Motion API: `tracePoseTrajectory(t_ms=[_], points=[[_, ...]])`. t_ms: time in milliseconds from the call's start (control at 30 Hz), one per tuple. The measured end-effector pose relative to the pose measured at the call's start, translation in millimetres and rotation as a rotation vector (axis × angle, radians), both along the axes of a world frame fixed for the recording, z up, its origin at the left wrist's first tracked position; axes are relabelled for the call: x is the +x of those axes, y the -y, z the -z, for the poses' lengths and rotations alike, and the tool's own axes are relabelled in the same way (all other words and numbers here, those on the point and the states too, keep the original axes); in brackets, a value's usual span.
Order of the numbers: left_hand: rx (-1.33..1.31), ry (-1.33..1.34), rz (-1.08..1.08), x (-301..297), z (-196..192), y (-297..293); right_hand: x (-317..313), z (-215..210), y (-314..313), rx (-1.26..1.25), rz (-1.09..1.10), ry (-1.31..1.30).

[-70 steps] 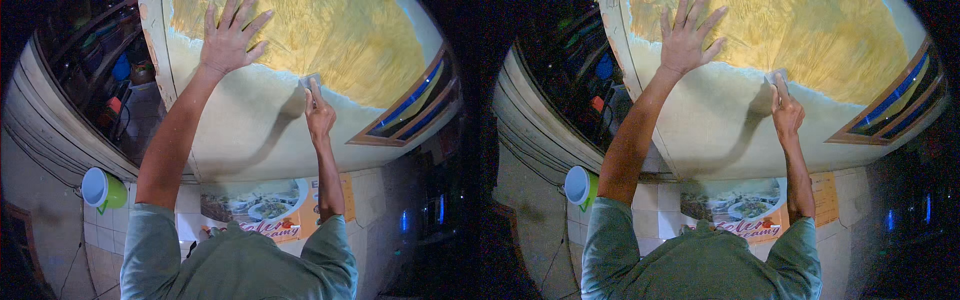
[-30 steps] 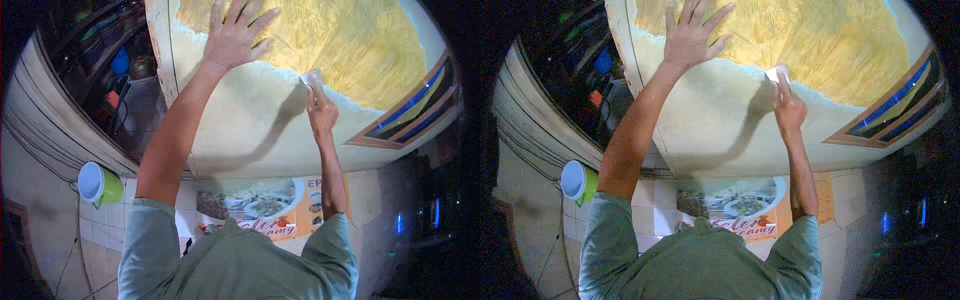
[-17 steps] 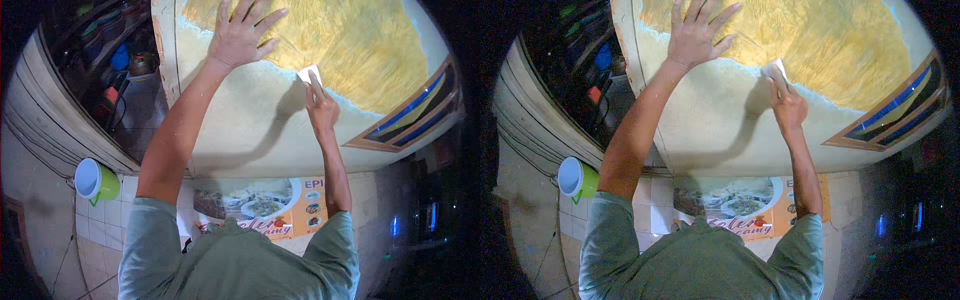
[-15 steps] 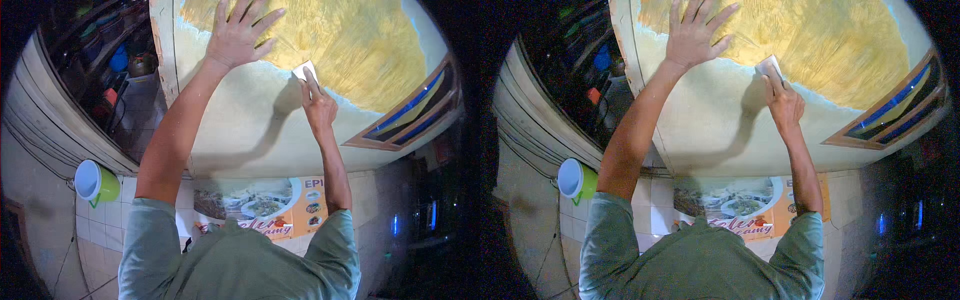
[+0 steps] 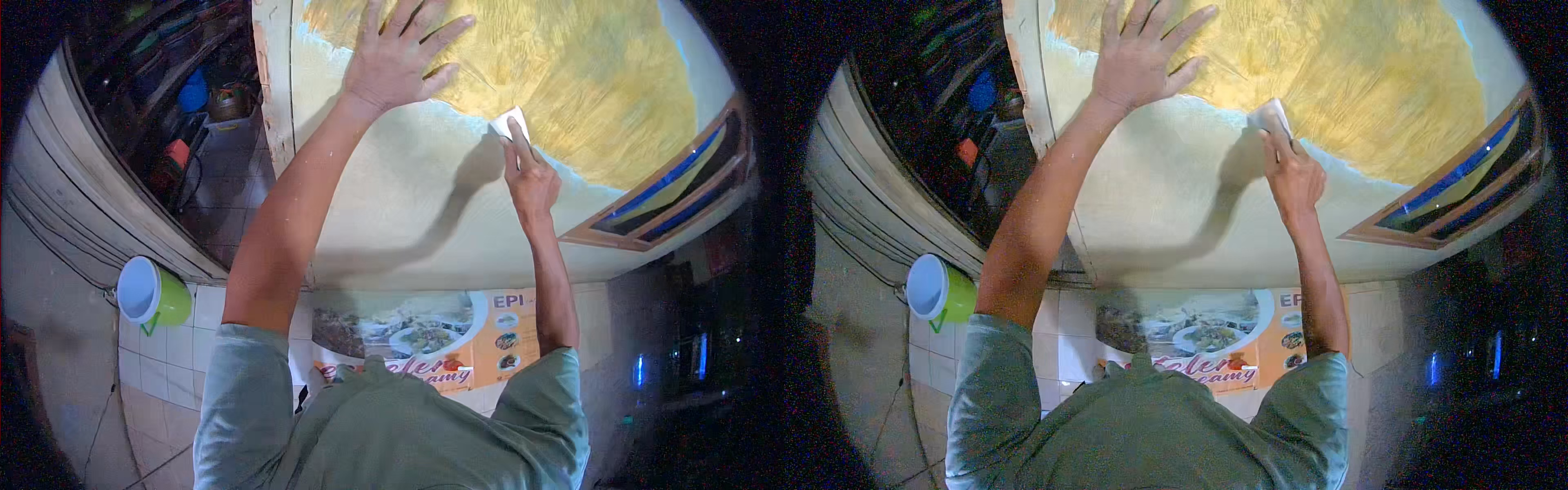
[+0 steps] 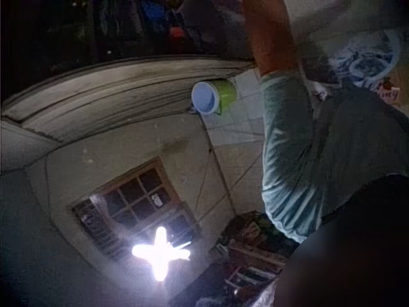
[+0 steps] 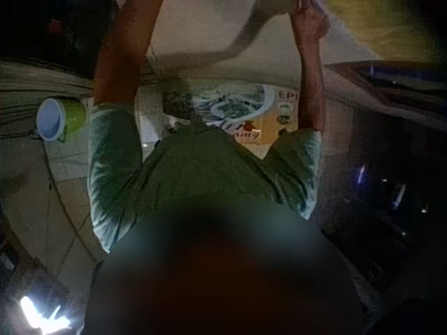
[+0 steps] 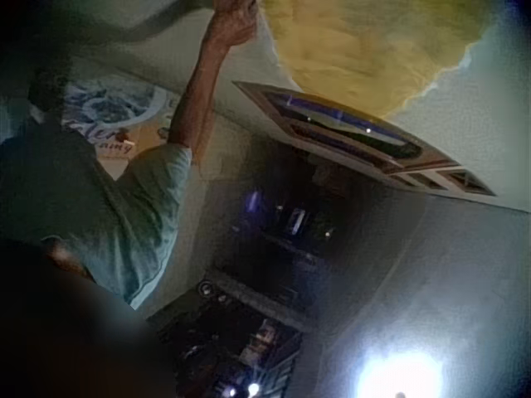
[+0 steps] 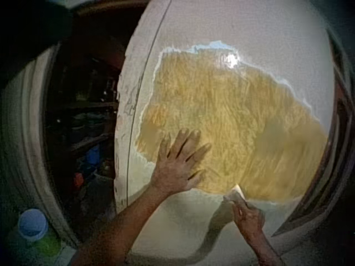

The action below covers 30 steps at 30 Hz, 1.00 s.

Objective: Scraping and smoothing a damaged section of a wall with a putty knife.

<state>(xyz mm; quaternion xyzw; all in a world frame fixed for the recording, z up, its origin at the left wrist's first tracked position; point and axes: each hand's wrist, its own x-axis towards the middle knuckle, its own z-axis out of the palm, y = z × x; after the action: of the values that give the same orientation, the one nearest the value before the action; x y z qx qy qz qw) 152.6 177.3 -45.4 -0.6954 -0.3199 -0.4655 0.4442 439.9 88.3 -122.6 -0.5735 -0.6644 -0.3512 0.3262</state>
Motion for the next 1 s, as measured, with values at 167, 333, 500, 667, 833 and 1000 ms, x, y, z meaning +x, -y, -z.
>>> tracePoseTrajectory(t_ms=[167,333,500,667,833,1000], points=[[-0.006,0.02,-0.002,3.0,1.4,-1.8,-20.3,-8.4,1.9,0.014,0.005,0.001],[-0.029,0.001,0.072,4.1,2.6,-1.9,0.7,-6.6,6.0,0.019,0.002,0.041],[-0.024,-0.019,-0.055,5.2,3.6,3.2,-21.3,-10.3,5.6,-0.032,0.007,0.028],[0.006,-0.012,-0.001,3.5,2.4,0.1,-2.2,-8.2,7.4,-0.046,0.036,-0.007],[0.02,0.03,0.055,2.4,3.9,-4.3,-22.6,-9.8,-1.1,0.065,-0.085,0.06],[0.032,-0.002,0.031,3.2,5.0,-1.0,-8.6,-4.3,5.7,0.027,-0.019,0.081]])
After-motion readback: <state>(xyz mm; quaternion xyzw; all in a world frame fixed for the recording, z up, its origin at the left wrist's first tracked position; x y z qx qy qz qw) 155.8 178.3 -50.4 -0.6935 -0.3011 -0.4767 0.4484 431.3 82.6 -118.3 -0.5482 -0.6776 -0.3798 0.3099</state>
